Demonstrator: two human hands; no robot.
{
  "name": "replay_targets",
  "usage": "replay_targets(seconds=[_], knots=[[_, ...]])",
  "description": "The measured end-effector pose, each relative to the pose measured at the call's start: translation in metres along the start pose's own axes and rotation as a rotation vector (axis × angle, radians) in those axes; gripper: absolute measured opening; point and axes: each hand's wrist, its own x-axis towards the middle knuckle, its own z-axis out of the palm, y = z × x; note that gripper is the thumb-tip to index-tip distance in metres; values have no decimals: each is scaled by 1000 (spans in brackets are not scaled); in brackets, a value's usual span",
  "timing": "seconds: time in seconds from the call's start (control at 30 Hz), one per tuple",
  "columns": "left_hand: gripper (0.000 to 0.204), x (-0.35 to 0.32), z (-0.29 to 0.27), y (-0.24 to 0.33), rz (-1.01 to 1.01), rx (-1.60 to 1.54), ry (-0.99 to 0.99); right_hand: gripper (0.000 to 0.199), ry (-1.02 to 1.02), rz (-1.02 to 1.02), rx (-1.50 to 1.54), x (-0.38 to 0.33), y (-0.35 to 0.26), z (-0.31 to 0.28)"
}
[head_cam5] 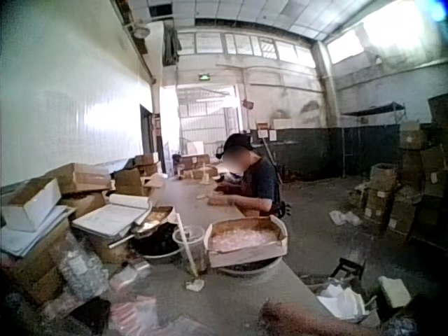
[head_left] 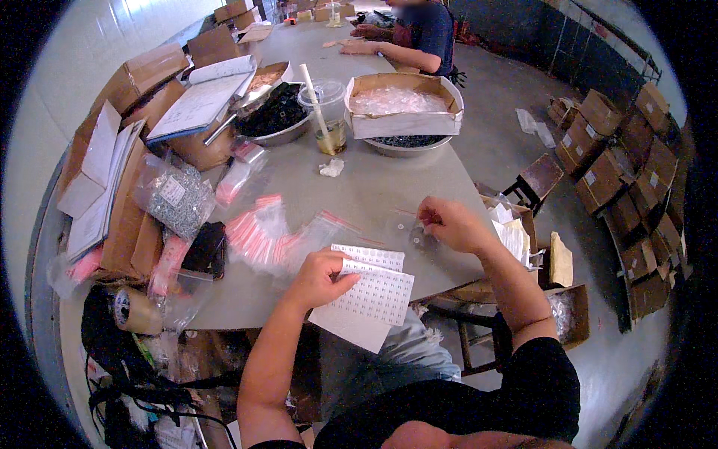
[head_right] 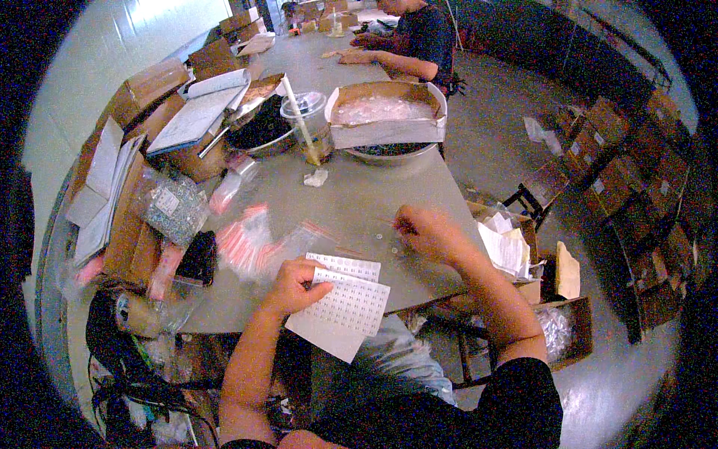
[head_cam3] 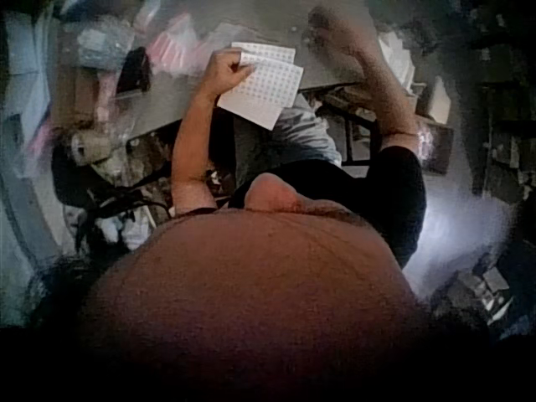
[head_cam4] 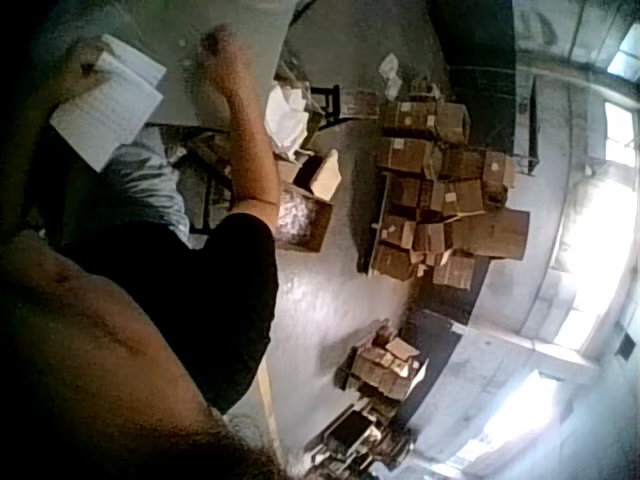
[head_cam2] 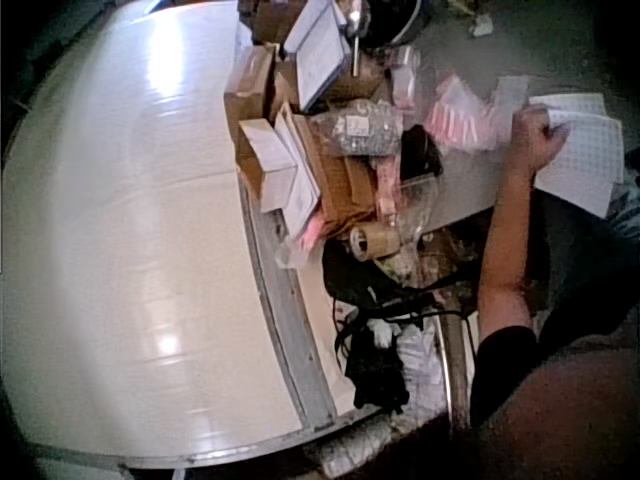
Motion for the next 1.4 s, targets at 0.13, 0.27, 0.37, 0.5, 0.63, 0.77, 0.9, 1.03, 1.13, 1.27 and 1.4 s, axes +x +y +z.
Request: replay_targets(seconds=[0.13,0.27,0.37,0.5,0.63,0.77,0.9,1.03,1.13,1.27,1.4], knots=[[12,-1,-1,-1,7,-20,-10,28,8,-158,-64,-3,-5,23],[11,-1,-2,0,23,-47,-14,27,59,-99,-180,-5,-4,20],[10,-2,-3,1,-24,-20,-33,28,83,-15,-238,-2,-1,7],[11,0,-3,1,-3,-38,-30,28,14,41,-274,12,-3,-11],[12,-2,-2,-3,-19,-56,-59,27,-116,-84,-130,33,-5,-2],[12,1,-3,0,16,-91,-50,24,-65,-88,-232,50,5,19],[12,-3,-5,-4,-12,-63,-104,21,27,-79,-340,49,-2,13],[11,-3,-6,1,-29,-86,-106,16,-323,-377,-373,55,-25,30],[11,-2,-8,1,-42,-96,-131,15,-336,-530,-444,47,-37,58],[11,-3,-9,1,-65,-76,-150,20,-166,-303,-435,36,-45,65],[12,-4,-5,0,-12,-105,-86,28,-171,-141,-353,39,-45,44]])
